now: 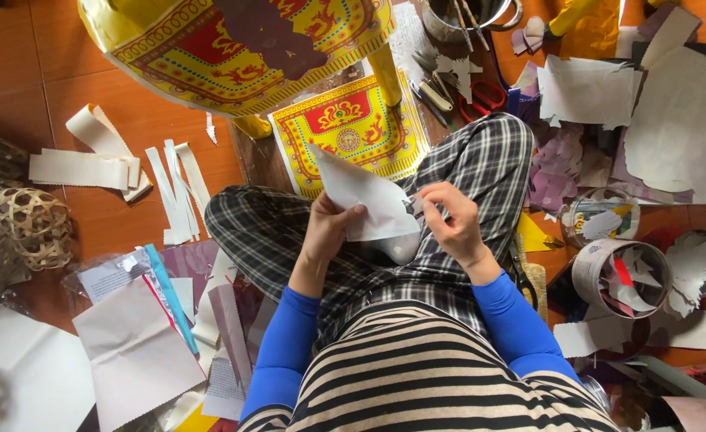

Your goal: Assembling and decorating ceremonial paper horses using paper strips, decorative cutouts, and adhesive.

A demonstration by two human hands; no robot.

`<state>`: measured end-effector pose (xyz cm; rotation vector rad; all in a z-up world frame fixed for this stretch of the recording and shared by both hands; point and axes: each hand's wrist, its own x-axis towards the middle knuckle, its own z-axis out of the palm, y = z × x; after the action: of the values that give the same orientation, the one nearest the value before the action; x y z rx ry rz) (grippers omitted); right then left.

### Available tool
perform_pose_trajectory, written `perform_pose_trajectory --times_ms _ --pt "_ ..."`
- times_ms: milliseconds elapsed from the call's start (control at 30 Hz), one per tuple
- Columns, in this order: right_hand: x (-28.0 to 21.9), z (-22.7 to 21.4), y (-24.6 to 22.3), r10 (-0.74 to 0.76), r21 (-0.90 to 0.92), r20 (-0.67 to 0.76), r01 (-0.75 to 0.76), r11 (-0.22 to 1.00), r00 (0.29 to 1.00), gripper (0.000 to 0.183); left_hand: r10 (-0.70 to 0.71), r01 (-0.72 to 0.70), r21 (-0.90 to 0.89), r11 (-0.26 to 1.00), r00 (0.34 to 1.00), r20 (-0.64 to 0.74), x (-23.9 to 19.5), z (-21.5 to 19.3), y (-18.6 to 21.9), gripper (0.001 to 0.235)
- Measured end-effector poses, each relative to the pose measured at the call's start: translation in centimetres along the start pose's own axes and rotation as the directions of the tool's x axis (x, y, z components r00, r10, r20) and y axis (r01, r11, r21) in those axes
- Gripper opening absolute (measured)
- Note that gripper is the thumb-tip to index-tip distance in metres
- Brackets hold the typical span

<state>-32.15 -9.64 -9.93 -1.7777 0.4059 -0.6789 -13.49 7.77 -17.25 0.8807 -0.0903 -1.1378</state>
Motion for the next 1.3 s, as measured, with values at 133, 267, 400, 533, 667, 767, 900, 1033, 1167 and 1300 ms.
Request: perform_pose_trajectory --times_ms 133,267,400,533,667,767,900,1033,1167,1300 --pt "-0.1 -0.2 2.1 0.307 0.14 -0.111 -0.29 0.947 0.945 0.009 0.053 -0.056 0.149 0.987 0.998 0.027 -1.3 0.3 1.5 0.044" --pt "-0.6 0.0 5.9 0.567 0.551 0.046 -0.494 0.672 0.823 0.017 -0.007 -0.03 0.237 0.971 0.988 0.154 -2.6 -0.1 2.1 0.054" --pt "1.1 0.5 4.0 0.597 0.728 0.229 -0.542 0.419 0.769 0.025 -0.095 0.035 0.295 0.955 0.977 0.19 -3.0 -1.0 1.9 0.057" --pt "2.2 1.4 3.7 0.611 0.803 0.3 -0.54 0.253 0.732 0.024 -0.157 0.066 0.406 0.912 0.968 0.195 -3.5 -1.2 2.3 0.061" --pt "1.1 1.8 6.5 0.585 0.731 0.163 -0.495 0.469 0.794 0.008 -0.166 0.039 0.485 0.874 0.961 0.223 -4.2 0.6 4.5 0.082" --pt "1.4 2.1 5.3 0.569 0.605 0.129 -0.519 0.604 0.812 0.011 -0.1 -0.005 0.403 0.915 0.966 0.239 -3.8 1.1 4.9 0.079" --pt "1.5 2.6 4.1 0.561 0.485 0.085 -0.527 0.698 0.823 0.012 -0.045 0.005 0.38 0.925 0.994 0.097 -2.6 1.2 3.5 0.052" --pt "1.6 2.8 4.2 0.536 0.469 -0.043 -0.457 0.756 0.843 0.011 -0.046 0.044 0.466 0.884 0.999 -0.006 -2.0 2.5 3.6 0.033" --pt "1.3 2.9 5.2 0.522 0.516 -0.102 -0.404 0.755 0.847 0.01 -0.013 0.013 0.49 0.872 1.0 -0.002 -1.6 1.4 2.1 0.025" --pt "1.4 3.0 5.3 0.527 0.524 -0.108 -0.402 0.751 0.843 0.01 0.003 -0.01 0.458 0.889 1.0 0.016 -1.8 2.6 3.0 0.024"
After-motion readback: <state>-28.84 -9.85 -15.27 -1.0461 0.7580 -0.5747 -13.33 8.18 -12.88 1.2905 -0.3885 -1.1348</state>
